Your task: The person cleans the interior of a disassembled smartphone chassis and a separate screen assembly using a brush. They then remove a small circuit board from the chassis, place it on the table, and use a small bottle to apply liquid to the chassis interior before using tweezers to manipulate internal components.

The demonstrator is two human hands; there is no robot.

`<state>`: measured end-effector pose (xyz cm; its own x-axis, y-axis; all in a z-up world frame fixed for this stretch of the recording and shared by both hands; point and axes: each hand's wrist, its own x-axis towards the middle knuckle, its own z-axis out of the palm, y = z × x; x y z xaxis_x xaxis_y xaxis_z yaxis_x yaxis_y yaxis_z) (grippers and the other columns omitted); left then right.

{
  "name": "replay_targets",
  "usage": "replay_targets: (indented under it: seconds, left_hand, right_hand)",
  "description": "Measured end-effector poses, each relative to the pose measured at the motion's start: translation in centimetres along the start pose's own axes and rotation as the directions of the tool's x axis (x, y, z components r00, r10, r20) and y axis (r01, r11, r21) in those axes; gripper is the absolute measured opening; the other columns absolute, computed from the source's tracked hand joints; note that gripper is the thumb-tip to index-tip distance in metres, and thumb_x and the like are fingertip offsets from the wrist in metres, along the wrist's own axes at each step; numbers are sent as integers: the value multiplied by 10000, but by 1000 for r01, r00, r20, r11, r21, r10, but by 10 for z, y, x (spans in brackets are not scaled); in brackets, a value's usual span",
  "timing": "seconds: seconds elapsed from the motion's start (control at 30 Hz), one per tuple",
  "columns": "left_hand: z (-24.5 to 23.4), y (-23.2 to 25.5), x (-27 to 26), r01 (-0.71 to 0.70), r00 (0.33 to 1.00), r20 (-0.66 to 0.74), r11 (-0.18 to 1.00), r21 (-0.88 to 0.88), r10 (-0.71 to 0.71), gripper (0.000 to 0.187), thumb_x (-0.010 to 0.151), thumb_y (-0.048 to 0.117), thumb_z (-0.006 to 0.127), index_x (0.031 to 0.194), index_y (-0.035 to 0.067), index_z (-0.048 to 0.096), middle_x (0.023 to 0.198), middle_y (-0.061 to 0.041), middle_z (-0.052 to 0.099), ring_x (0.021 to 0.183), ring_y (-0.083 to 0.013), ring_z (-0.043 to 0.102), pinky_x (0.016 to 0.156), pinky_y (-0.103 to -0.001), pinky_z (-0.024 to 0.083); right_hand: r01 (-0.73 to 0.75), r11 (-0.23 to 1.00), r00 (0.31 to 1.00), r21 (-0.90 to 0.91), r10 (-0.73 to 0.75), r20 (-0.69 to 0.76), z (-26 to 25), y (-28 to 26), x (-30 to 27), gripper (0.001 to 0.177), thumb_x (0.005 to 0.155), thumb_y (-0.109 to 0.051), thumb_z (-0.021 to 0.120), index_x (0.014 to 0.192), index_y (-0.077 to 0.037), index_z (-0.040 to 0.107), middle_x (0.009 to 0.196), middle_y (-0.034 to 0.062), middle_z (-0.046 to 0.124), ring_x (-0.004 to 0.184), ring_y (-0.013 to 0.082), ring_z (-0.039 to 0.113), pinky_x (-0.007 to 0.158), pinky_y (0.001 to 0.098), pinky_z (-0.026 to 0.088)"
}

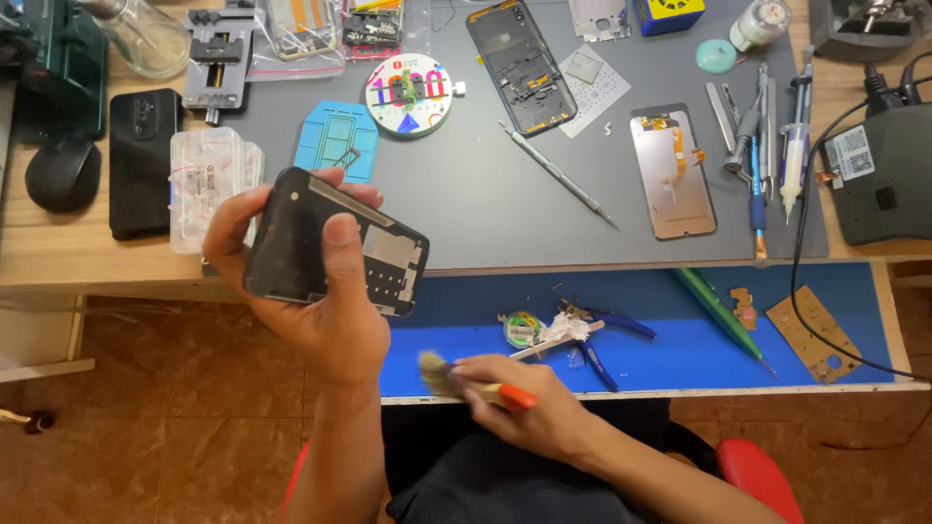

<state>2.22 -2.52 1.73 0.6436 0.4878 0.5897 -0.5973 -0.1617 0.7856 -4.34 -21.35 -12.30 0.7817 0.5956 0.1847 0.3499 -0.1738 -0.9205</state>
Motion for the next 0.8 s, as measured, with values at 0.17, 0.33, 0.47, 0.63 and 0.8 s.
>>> replay_targets:
  seconds: [0.17, 0.33, 0.47, 0.63, 0.8]
  left_hand:
    - [-8, -7, 1, 24, 1000, -18, 998, 64, -23, 297, 1095, 133, 587, 1316, 161, 390, 1208, -180, 542, 987, -355, 694, 953, -479, 621]
    - [0, -9, -8, 191, 979, 71, 982, 4, -191, 330, 1055, 89, 610, 1330, 100, 428, 1195, -220, 634, 949, -301, 723, 976, -430, 623]
    - [6, -7, -9, 222, 971, 94, 975, 1, -221, 340, 1038, 89, 628, 1325, 95, 445, 1201, -232, 658, 967, -278, 743, 995, -408, 625]
    - [10, -7, -14, 259, 962, 98, 966, -14, -256, 341, 1034, 115, 644, 1319, 88, 458, 1192, -209, 663, 959, -276, 735, 969, -401, 624]
    - [20, -6, -21, 284, 948, 144, 959, 14, -283, 348, 1029, 133, 647, 1316, 86, 455, 1187, -202, 668, 955, -275, 740, 966, -412, 636]
  right_hand:
    - [-5, 981, 997, -193, -10, -78, -94, -10, -38, 243, 935, -107, 669, 1177, -109, 698, 1250, 117, 745, 1136, 254, 758, 1006, 364, 611]
    - [155, 797, 987, -584, -156, 48, -145, -28, -50, 58, 931, -133, 626, 970, -150, 665, 1205, 39, 742, 1199, 273, 666, 1177, 529, 463]
    - [114, 762, 992, -638, -51, 116, -153, 0, -56, 241, 869, 2, 634, 1097, -79, 624, 990, 103, 651, 980, 330, 620, 1092, 519, 505]
    - [95, 718, 991, -690, -4, 132, -145, 45, -49, 407, 801, 71, 640, 1178, -79, 599, 994, 111, 594, 873, 311, 549, 761, 432, 475]
    - [370, 813, 929, -450, -315, 194, -102, 21, -21, 628, 693, 230, 510, 1265, -13, 597, 1058, 157, 627, 1032, 314, 599, 1228, 634, 377]
